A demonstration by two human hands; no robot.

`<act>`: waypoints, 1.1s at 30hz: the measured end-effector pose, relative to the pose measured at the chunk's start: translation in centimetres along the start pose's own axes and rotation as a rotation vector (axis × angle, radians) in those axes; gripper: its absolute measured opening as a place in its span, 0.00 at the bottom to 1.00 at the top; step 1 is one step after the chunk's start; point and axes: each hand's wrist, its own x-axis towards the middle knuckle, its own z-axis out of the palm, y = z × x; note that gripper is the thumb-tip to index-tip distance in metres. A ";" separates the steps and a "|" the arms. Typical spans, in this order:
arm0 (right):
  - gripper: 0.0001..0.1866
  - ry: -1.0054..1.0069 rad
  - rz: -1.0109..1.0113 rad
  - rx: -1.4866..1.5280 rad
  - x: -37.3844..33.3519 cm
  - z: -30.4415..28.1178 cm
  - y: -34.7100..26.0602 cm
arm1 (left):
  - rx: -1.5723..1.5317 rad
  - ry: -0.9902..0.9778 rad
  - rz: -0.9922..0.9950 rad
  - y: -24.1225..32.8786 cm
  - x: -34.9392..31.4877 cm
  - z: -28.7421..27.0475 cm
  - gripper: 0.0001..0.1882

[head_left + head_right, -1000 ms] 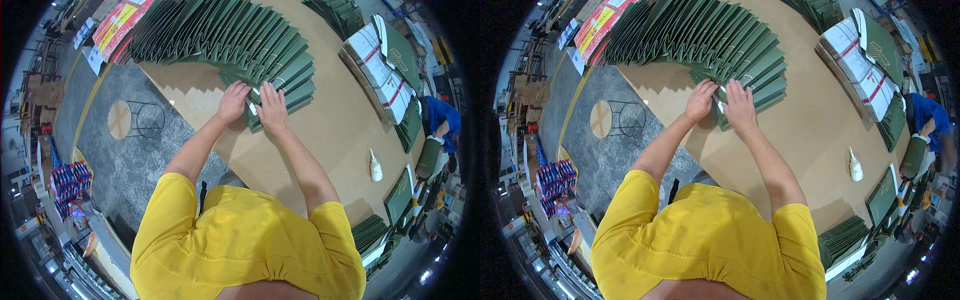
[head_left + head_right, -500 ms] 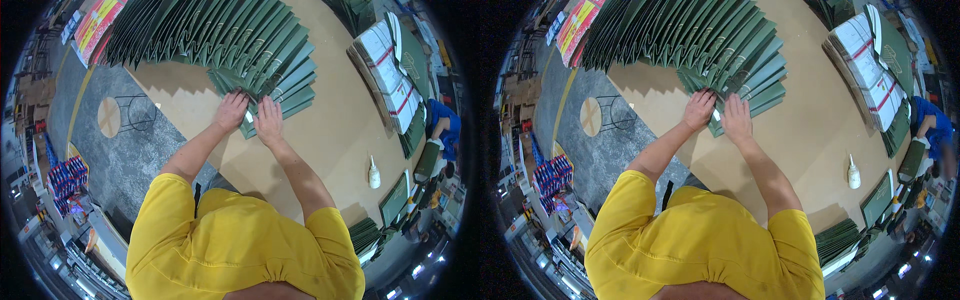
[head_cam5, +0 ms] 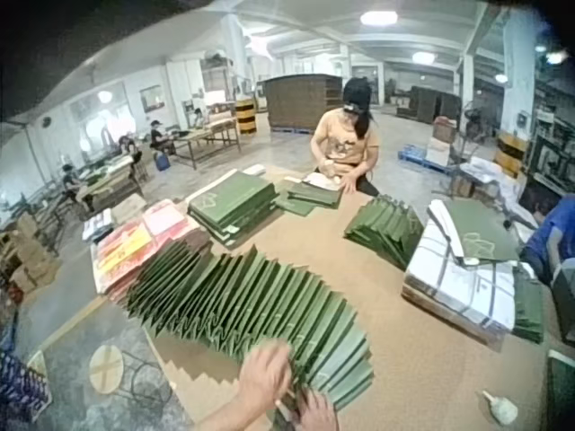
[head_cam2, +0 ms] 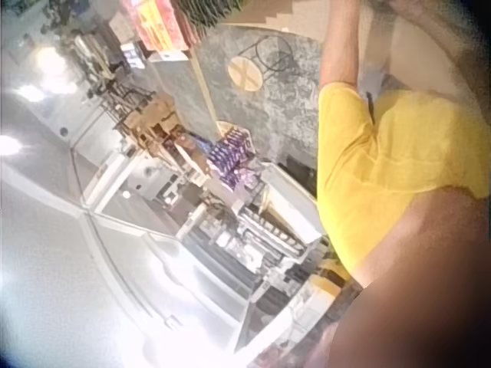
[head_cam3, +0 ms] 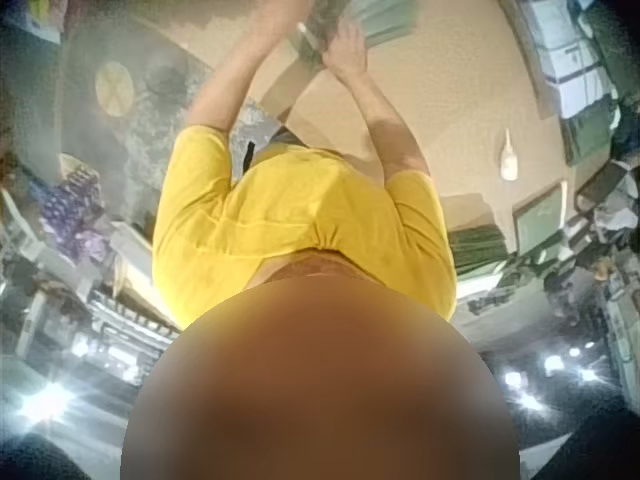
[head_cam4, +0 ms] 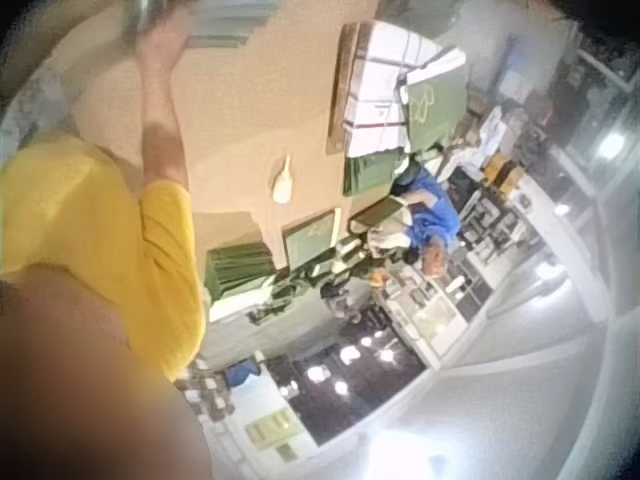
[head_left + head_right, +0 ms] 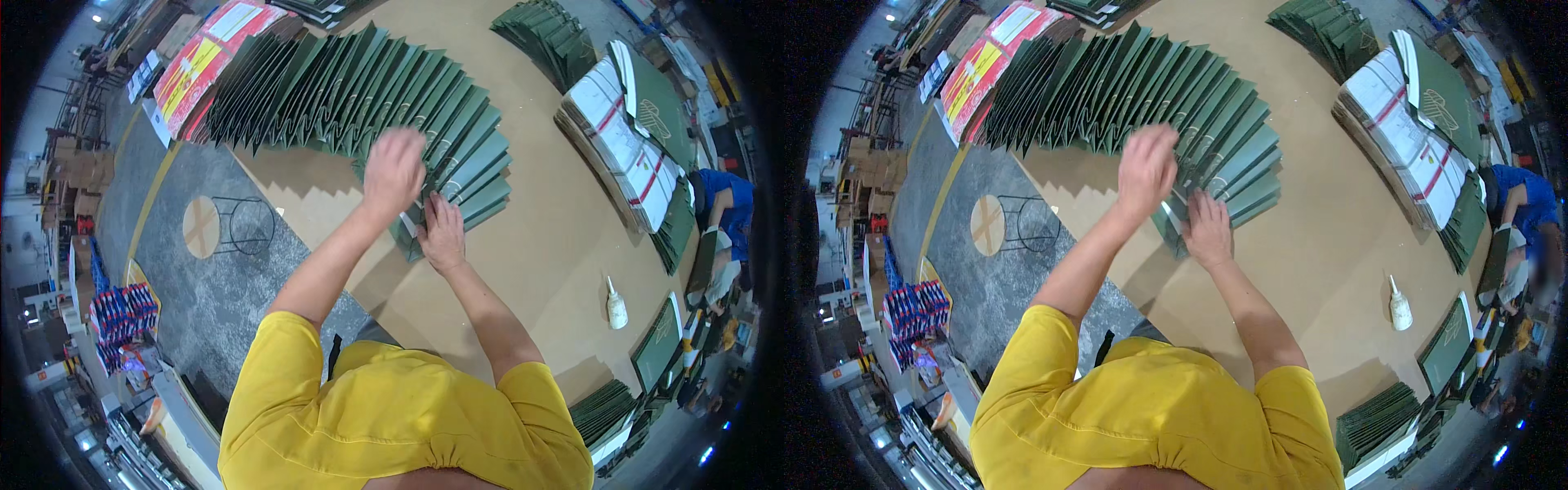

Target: Organizing and folding green folders and inserting white paper strips at an industrial workstation.

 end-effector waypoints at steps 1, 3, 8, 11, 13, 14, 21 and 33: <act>0.30 0.025 -0.018 0.007 0.2 0.1 -0.3 | 0.172 0.006 -0.010 -1.1 1.5 0.7 0.20; 0.30 0.026 -0.029 0.004 0.4 -0.5 -0.5 | 0.349 -0.120 -0.153 -2.7 3.1 2.9 0.22; 0.31 0.123 -0.035 0.244 0.2 -3.2 -1.0 | 0.681 -0.355 -0.242 -3.1 1.5 6.1 0.32; 0.32 0.256 0.246 0.257 -1.7 -2.8 -0.5 | 0.677 -0.309 -0.221 -3.4 0.9 6.0 0.30; 0.32 0.330 0.482 0.266 -2.5 -1.7 0.5 | 0.544 -0.340 -0.243 -3.4 0.7 5.7 0.28; 0.28 0.401 0.635 0.682 -2.9 -0.8 1.2 | 0.533 -0.342 -0.238 -3.3 0.5 6.0 0.28; 0.16 0.339 1.416 1.540 -1.5 -0.2 4.1 | 0.420 -0.334 -0.242 -4.0 -1.4 6.7 0.24; 0.17 0.315 1.252 1.666 -1.0 -2.2 2.3 | 0.134 -0.417 -0.306 -4.8 -1.7 4.9 0.19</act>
